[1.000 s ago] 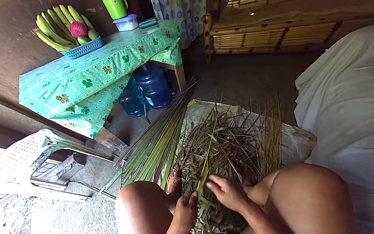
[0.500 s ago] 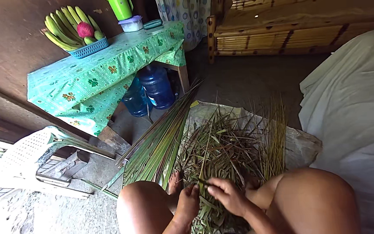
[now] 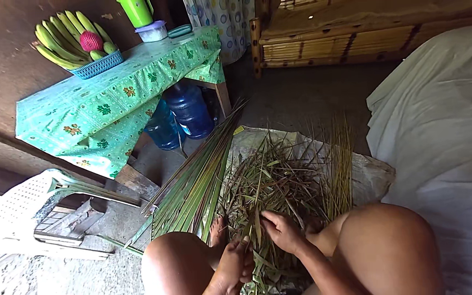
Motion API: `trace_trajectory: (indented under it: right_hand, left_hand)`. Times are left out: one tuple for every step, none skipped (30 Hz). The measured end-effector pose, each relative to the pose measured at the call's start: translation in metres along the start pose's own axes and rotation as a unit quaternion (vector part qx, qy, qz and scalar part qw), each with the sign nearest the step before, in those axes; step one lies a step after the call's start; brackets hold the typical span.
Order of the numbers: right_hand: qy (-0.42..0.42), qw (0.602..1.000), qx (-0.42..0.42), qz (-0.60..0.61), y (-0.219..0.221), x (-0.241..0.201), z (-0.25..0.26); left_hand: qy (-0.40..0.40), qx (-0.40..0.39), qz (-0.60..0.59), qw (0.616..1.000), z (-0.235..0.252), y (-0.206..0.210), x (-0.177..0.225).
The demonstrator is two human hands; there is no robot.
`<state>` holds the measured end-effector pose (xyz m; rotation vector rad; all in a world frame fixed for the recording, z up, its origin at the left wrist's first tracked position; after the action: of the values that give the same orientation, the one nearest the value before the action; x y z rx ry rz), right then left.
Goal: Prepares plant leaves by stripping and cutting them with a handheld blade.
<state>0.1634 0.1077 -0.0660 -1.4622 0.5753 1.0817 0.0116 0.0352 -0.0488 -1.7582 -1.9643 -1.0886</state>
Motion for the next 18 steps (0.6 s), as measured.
trace_trajectory:
  right_hand:
    - [0.012, 1.0, 0.004, 0.016, -0.003, 0.003, 0.002]
    - [0.027, 0.999, 0.008, 0.037, -0.006, 0.006, 0.005]
    - [0.048, 0.997, 0.013, 0.055, -0.009, 0.011, 0.008]
    - [0.066, 0.995, 0.027, 0.065, -0.013, 0.016, 0.01]
    - [0.089, 0.993, 0.04, 0.074, -0.017, 0.022, 0.013]
    - [0.109, 0.989, 0.056, 0.079, -0.022, 0.029, 0.015]
    - [0.132, 0.984, 0.077, 0.086, -0.027, 0.036, 0.017]
    - [0.158, 0.977, 0.103, 0.1, -0.032, 0.045, 0.019]
    - [0.182, 0.967, 0.129, 0.119, -0.037, 0.052, 0.019]
    - [0.2, 0.957, 0.148, 0.148, -0.04, 0.055, 0.018]
    - [0.213, 0.949, 0.144, 0.183, -0.04, 0.051, 0.017]
    - [0.223, 0.944, 0.108, 0.22, -0.036, 0.042, 0.014]
    - [0.231, 0.938, 0.042, 0.257, -0.029, 0.029, 0.011]
    - [0.235, 0.926, -0.027, 0.293, -0.02, 0.015, 0.006]
    - [0.235, 0.91, -0.087, 0.331, -0.01, 0.005, 0.0]
    - [0.231, 0.891, -0.132, 0.368, -0.002, -0.002, -0.005]
    - [0.23, 0.877, -0.154, 0.394, 0.004, -0.006, -0.008]
    - [0.233, 0.87, -0.152, 0.407, 0.005, -0.006, -0.008]
  left_hand:
    - [-0.012, -0.02, -0.019, 1.0, -0.004, -0.001, -0.003]
    - [-0.02, -0.037, -0.032, 0.999, -0.007, -0.001, -0.007]
    - [-0.024, -0.05, -0.039, 0.998, -0.011, -0.002, -0.011]
    - [-0.026, -0.06, -0.04, 0.997, -0.015, -0.003, -0.016]
    - [-0.026, -0.069, -0.037, 0.997, -0.019, -0.005, -0.02]
    - [-0.026, -0.077, -0.033, 0.996, -0.022, -0.006, -0.024]
    - [-0.027, -0.083, -0.029, 0.996, -0.026, -0.008, -0.028]
    - [-0.031, -0.084, -0.025, 0.996, -0.03, -0.01, -0.031]
    - [-0.036, -0.078, -0.023, 0.996, -0.033, -0.012, -0.034]
    - [-0.038, -0.071, -0.018, 0.997, -0.035, -0.014, -0.035]
    - [-0.037, -0.059, -0.009, 0.998, -0.035, -0.016, -0.035]
    - [-0.034, -0.044, 0.004, 0.998, -0.033, -0.018, -0.034]
    - [-0.03, -0.035, 0.015, 0.999, -0.03, -0.018, -0.031]
    - [-0.025, -0.03, 0.022, 0.999, -0.026, -0.017, -0.028]
    - [-0.02, -0.029, 0.03, 0.999, -0.022, -0.015, -0.025]
    - [-0.015, -0.028, 0.04, 0.999, -0.018, -0.012, -0.022]
    - [-0.009, -0.03, 0.049, 0.998, -0.014, -0.01, -0.021]
    - [-0.003, -0.035, 0.053, 0.998, -0.011, -0.008, -0.02]
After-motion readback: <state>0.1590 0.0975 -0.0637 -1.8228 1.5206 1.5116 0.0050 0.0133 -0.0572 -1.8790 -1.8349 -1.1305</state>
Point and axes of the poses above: each hand's wrist, its own z-axis towards the middle knuckle, its own y-axis out of the palm, x = y × z, the point moved 6 cm from there along z, towards the middle knuckle, and after that the axes turned 2 degrees about z, right-handed, at the moved point
